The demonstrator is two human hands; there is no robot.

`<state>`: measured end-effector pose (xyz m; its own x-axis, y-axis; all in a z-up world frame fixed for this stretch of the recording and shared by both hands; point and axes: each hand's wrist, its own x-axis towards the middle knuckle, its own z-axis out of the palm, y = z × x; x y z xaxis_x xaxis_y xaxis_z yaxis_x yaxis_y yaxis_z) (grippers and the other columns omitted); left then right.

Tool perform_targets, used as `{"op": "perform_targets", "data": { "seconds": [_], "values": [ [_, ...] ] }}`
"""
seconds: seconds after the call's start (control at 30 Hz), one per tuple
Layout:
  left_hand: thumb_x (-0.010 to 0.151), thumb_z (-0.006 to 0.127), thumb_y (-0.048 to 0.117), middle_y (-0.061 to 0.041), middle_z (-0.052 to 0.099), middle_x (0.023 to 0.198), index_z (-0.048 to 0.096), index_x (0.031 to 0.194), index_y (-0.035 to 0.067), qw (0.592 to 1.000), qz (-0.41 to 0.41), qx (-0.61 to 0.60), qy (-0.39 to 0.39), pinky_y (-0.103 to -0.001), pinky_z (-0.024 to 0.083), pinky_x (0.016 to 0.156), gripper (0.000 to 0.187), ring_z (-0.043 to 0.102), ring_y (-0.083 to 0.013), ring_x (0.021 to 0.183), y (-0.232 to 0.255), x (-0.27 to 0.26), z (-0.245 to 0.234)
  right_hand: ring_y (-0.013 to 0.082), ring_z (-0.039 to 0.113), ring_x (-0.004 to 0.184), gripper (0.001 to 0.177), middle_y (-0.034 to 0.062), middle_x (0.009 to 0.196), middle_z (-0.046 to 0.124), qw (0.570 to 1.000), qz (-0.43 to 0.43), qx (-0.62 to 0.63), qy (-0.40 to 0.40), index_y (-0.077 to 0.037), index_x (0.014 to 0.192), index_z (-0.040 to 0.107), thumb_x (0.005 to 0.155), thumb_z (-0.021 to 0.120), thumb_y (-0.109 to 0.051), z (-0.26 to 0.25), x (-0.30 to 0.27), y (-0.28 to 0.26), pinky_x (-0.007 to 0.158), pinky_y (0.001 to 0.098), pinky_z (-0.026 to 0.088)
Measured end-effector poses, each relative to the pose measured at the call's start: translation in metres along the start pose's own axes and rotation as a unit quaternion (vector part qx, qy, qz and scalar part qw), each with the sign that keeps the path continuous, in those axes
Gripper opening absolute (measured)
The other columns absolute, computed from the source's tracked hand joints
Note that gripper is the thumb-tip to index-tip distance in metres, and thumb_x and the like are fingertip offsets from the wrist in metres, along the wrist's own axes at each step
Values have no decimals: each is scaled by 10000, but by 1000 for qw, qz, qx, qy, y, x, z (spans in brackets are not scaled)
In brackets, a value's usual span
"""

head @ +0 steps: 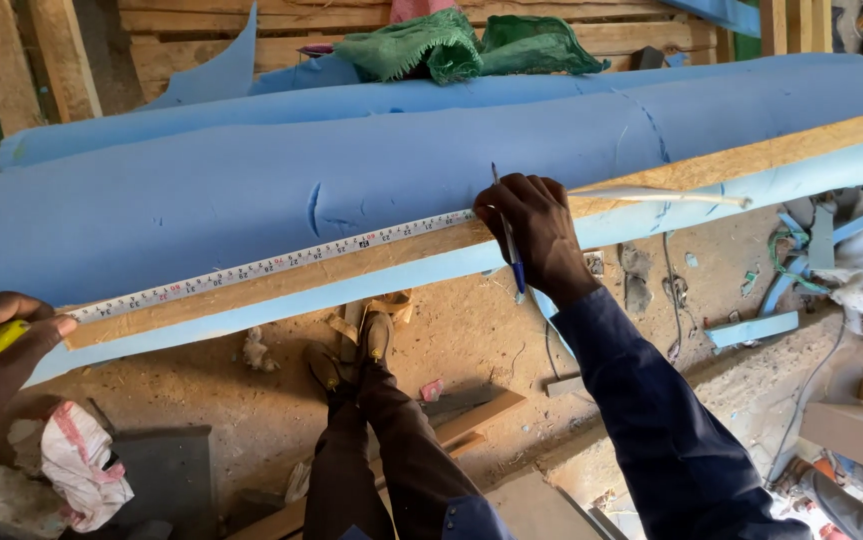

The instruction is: The person measures a piece of fabric and then a long blue foam roll using a yellow tape measure and a pen. They mark specific measurements on the foam roll with the pen while holding the tape measure in place.

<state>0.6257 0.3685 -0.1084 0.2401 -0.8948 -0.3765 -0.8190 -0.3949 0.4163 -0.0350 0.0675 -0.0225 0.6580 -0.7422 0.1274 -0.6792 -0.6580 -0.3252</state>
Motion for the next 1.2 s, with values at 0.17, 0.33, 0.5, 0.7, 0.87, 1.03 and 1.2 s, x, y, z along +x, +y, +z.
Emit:
{"op": "perform_targets", "data": {
  "seconds": [0.17,0.33,0.5,0.7,0.87,1.03,1.2],
  "values": [
    [1242,870,324,-190,898,1211,924,1204,-18,999,-3,-23,33,-507,601,994,348,819,-372,1085,2,-1,6,319,713,1098,125,25,1170,770,1000,9,-24,12,-218,1177,773,1227,820,-114,-6,-11,20,1078,492,457],
    [1223,925,281,-128,897,1135,921,1156,26,998,21,-30,57,-450,577,961,264,806,-293,1016,11,-6,-1,315,708,1119,183,23,1214,785,1000,20,-10,15,-229,1212,803,1337,687,-296,-20,-15,30,1089,502,436],
    [1234,901,304,-116,879,1054,925,1166,34,999,2,-16,37,-445,570,898,279,779,-277,926,31,-10,-15,299,723,1138,131,18,1202,784,999,27,-13,16,-224,1216,823,1308,769,-301,-23,-10,38,1141,509,443],
    [1232,877,356,-103,880,1003,942,1170,60,1000,-25,-4,16,-439,565,847,309,772,-271,874,36,-10,-18,278,740,1074,191,-1,1156,806,999,26,-36,19,-230,1165,851,1274,852,-387,-25,-7,55,1082,491,450],
    [1226,892,340,-76,864,982,921,1123,73,999,-3,-7,37,-419,554,869,288,747,-242,871,33,-9,-17,295,739,1147,235,11,1177,852,999,38,-19,-20,-222,1171,893,1288,794,-400,-35,-7,56,1071,495,452],
    [1226,866,383,-58,892,1010,939,1108,103,1000,-3,20,21,-414,568,876,312,779,-243,891,34,-7,-19,268,708,1060,260,-24,1153,881,998,25,3,-57,-230,1173,904,1293,755,-406,-45,-7,56,1084,499,460],
    [1221,882,387,-60,895,1008,943,1140,99,1000,-9,9,25,-416,572,884,305,780,-242,895,25,-6,-13,304,731,1056,176,19,1169,860,999,4,-8,-40,-188,1174,866,1297,776,-275,-43,-5,54,1043,494,476]
  ]
}}
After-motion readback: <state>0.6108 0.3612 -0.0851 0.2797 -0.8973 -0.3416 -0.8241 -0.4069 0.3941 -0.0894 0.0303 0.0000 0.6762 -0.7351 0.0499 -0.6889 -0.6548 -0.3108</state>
